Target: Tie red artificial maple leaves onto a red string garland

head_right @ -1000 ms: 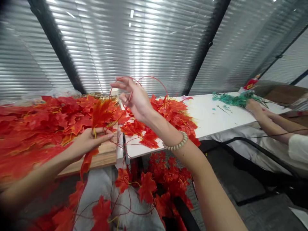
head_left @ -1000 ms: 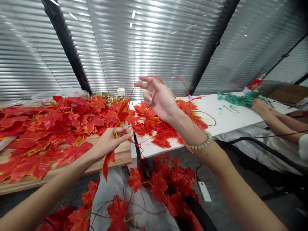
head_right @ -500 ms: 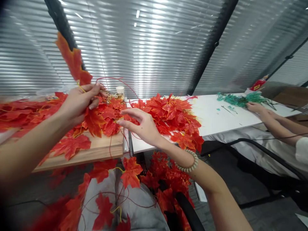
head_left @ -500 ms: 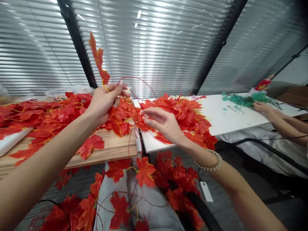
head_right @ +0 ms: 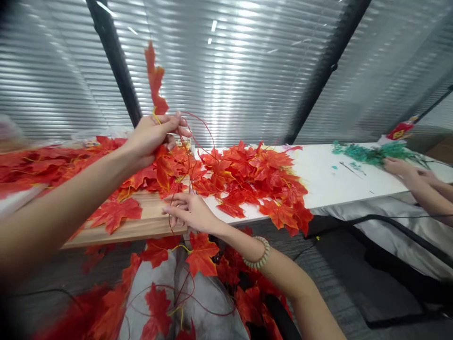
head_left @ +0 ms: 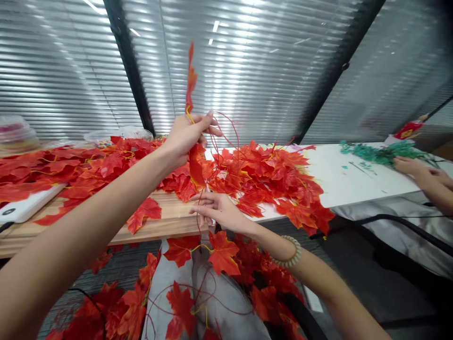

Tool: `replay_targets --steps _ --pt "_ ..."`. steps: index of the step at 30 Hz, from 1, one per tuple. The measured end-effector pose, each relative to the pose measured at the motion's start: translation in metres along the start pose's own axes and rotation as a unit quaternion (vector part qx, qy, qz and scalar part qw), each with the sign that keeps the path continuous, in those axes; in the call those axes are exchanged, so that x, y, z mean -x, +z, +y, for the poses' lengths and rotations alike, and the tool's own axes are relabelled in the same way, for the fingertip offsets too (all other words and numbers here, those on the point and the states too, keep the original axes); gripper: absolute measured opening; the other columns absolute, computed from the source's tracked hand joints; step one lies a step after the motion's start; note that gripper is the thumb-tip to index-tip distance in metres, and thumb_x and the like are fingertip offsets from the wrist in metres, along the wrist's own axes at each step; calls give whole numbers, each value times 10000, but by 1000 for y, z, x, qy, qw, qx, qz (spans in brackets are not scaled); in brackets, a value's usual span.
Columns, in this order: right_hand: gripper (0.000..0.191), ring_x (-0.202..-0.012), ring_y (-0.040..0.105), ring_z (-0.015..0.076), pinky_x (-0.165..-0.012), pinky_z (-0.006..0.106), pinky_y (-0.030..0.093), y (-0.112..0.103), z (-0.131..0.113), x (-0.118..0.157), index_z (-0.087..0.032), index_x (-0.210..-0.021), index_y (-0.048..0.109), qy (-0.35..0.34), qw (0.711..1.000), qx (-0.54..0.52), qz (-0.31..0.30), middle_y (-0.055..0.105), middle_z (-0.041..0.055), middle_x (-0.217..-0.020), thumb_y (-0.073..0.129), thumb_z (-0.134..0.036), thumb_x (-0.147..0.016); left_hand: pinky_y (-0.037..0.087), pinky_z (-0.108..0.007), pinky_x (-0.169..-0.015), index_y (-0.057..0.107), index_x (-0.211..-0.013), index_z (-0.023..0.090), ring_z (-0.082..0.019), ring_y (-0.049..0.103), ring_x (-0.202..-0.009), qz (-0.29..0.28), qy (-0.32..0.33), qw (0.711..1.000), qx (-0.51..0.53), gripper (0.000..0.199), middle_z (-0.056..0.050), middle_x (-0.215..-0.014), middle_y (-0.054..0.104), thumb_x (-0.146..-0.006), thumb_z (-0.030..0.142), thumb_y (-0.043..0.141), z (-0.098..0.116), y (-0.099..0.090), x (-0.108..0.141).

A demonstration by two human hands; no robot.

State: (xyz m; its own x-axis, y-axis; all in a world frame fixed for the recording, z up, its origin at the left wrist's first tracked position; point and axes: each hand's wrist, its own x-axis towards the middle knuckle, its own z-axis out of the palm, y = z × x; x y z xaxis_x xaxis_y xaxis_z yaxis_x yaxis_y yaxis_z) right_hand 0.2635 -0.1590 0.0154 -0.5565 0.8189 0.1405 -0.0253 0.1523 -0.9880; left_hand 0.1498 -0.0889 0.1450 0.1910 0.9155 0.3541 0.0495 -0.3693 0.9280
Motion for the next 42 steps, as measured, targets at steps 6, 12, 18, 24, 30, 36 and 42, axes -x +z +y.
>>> replay_targets --steps 6,12,18,24,30,36,42 --pt "313 -464 542 58 -438 160 393 9 -1 10 -127 -1012 562 -35 992 -117 21 630 16 -702 604 -370 -820 275 -188 -382 606 -725 116 -26 391 -340 -3 -13 998 -63 258 -76 -694 684 -884 286 495 -16 -8 -10" --pt "346 -383 445 42 -390 145 343 9 0 25 -141 -1092 558 -30 991 -127 31 568 -31 -558 503 -414 -887 281 -214 -413 646 -701 137 -78 368 -377 -50 -32 973 -225 314 -25 -567 629 -836 388 512 -47 -37 -20" --pt "308 -378 426 61 -412 175 346 7 4 23 -137 -1013 593 -25 994 -67 79 549 -34 -509 522 -405 -878 263 -224 -441 633 -573 175 -112 373 -424 -56 -96 955 -276 380 31 -447 450 -794 463 522 -55 -44 55" --pt "275 -444 435 79 -489 208 360 22 1 26 -151 -790 570 -20 999 9 26 516 -25 -518 441 -352 -925 409 -248 -571 644 -626 204 -188 560 -635 -50 -172 975 -134 241 -18 -640 631 -725 422 613 -55 -29 127" --pt "291 -620 535 124 -609 245 414 17 7 28 -164 -732 608 -48 995 59 64 584 18 -661 458 -331 -918 409 -238 -575 621 -626 208 -168 540 -616 -37 -203 976 -70 215 -2 -612 597 -750 384 604 -53 -27 138" --pt "206 -679 567 144 -623 262 460 12 14 27 -220 -951 644 -28 990 -58 122 607 31 -789 644 -354 -795 347 -234 -519 563 -573 189 -134 436 -525 -103 -286 952 29 358 7 -530 501 -750 498 587 -58 -16 145" --pt "166 -607 542 113 -538 239 444 22 19 27 -214 -824 663 -53 974 -179 126 566 34 -829 738 -274 -689 88 -226 -406 467 -542 179 -68 155 -400 -113 -366 913 143 464 68 -418 354 -718 592 586 -79 -10 152"
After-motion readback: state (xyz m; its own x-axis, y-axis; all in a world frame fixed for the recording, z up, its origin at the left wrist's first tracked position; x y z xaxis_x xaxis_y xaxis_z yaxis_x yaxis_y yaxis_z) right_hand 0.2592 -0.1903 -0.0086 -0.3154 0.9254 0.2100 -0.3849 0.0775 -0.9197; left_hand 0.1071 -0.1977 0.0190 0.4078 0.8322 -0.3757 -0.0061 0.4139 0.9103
